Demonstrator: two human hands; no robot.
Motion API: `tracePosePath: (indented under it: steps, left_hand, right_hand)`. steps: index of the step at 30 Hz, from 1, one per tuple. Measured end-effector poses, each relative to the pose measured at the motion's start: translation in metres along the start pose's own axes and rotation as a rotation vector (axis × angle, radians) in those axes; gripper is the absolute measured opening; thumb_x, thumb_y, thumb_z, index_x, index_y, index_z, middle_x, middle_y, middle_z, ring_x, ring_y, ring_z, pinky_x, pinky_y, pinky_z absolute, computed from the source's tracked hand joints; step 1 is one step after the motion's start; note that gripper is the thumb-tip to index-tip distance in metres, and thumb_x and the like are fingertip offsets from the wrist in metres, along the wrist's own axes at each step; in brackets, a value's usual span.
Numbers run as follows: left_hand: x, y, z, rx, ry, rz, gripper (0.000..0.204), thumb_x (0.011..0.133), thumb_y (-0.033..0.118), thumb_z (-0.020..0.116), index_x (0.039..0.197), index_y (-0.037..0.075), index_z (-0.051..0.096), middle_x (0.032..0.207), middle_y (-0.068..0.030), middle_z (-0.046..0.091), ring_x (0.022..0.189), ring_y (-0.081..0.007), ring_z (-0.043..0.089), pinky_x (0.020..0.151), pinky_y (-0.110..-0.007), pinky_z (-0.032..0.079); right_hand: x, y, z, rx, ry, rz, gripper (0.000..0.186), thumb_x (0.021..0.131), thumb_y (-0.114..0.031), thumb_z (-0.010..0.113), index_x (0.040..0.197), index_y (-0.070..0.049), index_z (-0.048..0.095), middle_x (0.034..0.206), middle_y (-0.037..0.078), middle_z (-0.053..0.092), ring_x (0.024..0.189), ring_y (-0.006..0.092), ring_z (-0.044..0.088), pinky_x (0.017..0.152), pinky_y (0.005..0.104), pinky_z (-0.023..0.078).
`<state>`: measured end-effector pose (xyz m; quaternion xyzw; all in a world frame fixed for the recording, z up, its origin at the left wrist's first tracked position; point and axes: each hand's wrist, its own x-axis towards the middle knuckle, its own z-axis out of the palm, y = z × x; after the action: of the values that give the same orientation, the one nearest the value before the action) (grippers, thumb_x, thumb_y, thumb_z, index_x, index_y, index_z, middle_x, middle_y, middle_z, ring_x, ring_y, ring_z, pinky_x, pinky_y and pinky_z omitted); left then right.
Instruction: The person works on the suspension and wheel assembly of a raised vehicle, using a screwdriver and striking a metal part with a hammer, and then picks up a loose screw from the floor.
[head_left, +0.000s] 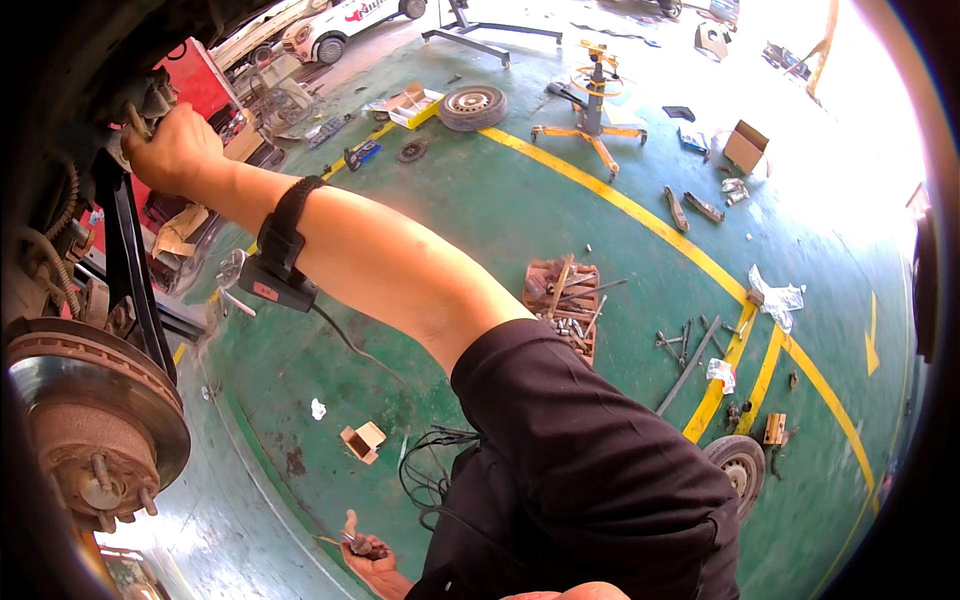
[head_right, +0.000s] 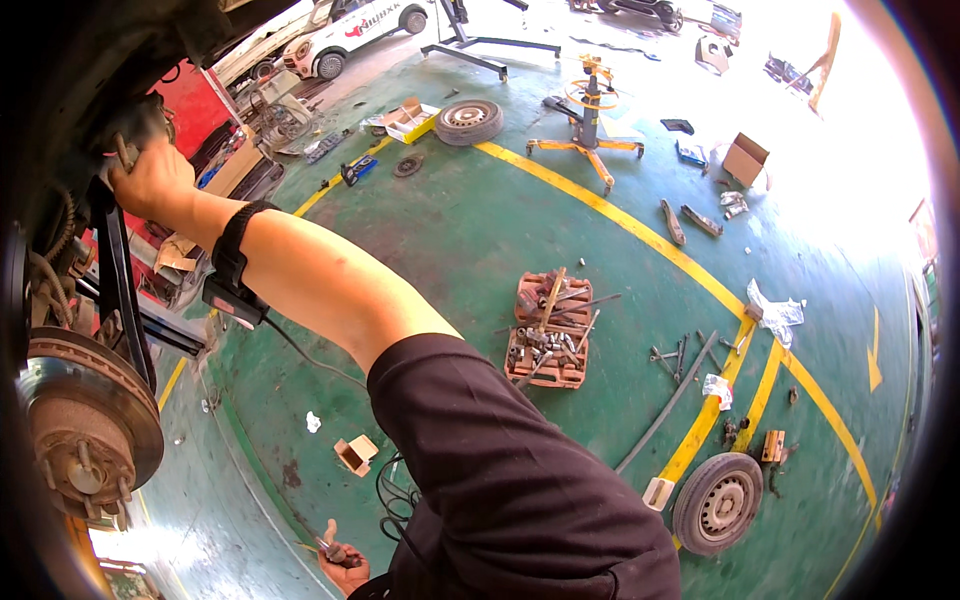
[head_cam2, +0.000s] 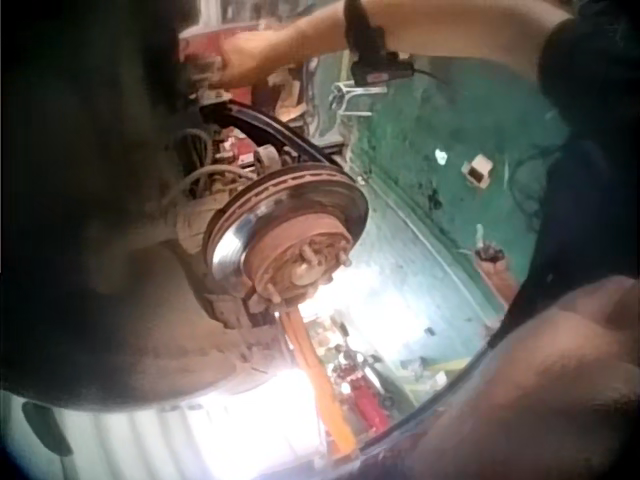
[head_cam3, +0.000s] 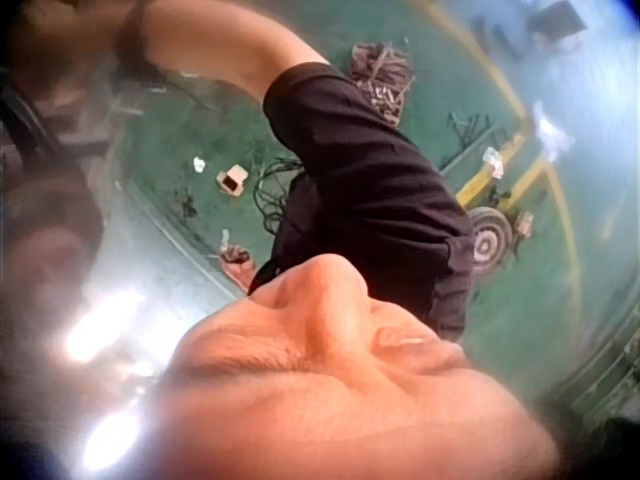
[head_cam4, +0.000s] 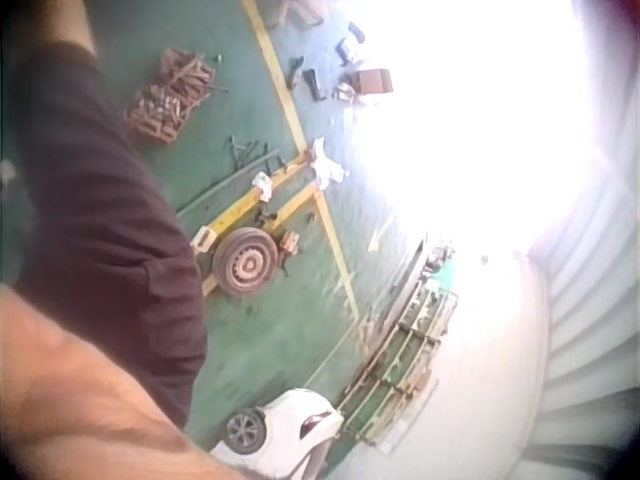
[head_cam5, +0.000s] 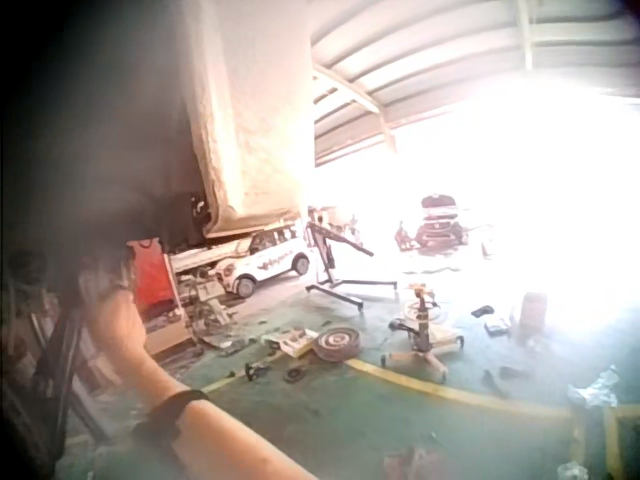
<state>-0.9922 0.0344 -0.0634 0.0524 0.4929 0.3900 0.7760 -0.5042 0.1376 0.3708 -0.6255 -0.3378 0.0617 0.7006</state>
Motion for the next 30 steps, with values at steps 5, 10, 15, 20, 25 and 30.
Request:
tracePosePath:
  steps: [5,10,15,20,25,30]
  left_hand:
    - [0.017,0.021,-0.015,-0.128,-0.185,-0.093,0.031,0.086,0.039,0.055,0.066,0.017,0.048,0.05,0.0097,0.036,0.046,-0.0079,0.047,0.045,-0.025,0.045]
    - [0.011,0.026,0.023,0.022,-0.029,-0.012,0.03,0.087,0.036,0.057,0.066,0.017,0.047,0.05,0.0104,0.031,0.044,-0.0048,0.038,0.048,-0.024,0.043]
    - [0.032,0.035,0.005,-0.091,-0.317,-0.118,0.026,0.088,0.038,0.054,0.078,0.015,0.05,0.054,0.0089,0.036,0.045,-0.0067,0.042,0.05,-0.024,0.049]
    - [0.017,0.025,0.001,-0.085,-0.337,-0.143,0.023,0.089,0.035,0.053,0.079,0.013,0.051,0.055,0.008,0.037,0.045,-0.0074,0.042,0.05,-0.025,0.049]
    - [-0.002,0.013,0.026,-0.061,-0.116,-0.079,0.038,0.087,0.041,0.052,0.059,0.02,0.038,0.048,0.0089,0.023,0.042,-0.0067,0.028,0.043,-0.022,0.035]
    - [-0.021,0.004,0.025,-0.118,0.054,0.006,0.031,0.088,0.04,0.048,0.066,0.017,0.048,0.047,0.0083,0.028,0.04,-0.0088,0.036,0.04,-0.026,0.04]
  right_hand:
    - [0.042,0.017,0.031,-0.798,-0.383,-0.623,0.048,0.064,-0.015,0.075,0.108,0.0,0.063,0.089,0.015,0.069,0.089,0.0256,0.067,0.074,0.0316,0.052]
    - [-0.004,0.006,0.028,0.263,0.083,0.027,0.03,0.072,-0.022,0.069,0.085,0.005,0.065,0.095,0.026,0.064,0.095,0.0407,0.062,0.083,0.0425,0.05]
    - [0.046,0.022,0.061,0.268,-0.165,0.053,0.03,0.08,-0.025,0.063,0.087,0.004,0.064,0.094,0.026,0.065,0.094,0.0397,0.063,0.083,0.044,0.05]
    - [-0.01,0.007,0.035,0.185,0.174,0.029,0.047,0.088,-0.038,0.054,0.091,0.008,0.064,0.091,0.028,0.065,0.088,0.0407,0.064,0.078,0.0441,0.051]
    - [0.031,0.013,0.052,0.52,0.01,0.18,0.051,0.091,-0.041,0.051,0.093,0.008,0.063,0.082,0.025,0.066,0.076,0.038,0.067,0.067,0.0437,0.052]
    - [-0.019,0.009,0.036,0.09,0.222,-0.084,0.049,0.081,-0.039,0.064,0.086,0.01,0.062,0.088,0.028,0.064,0.09,0.0426,0.063,0.079,0.0466,0.05]
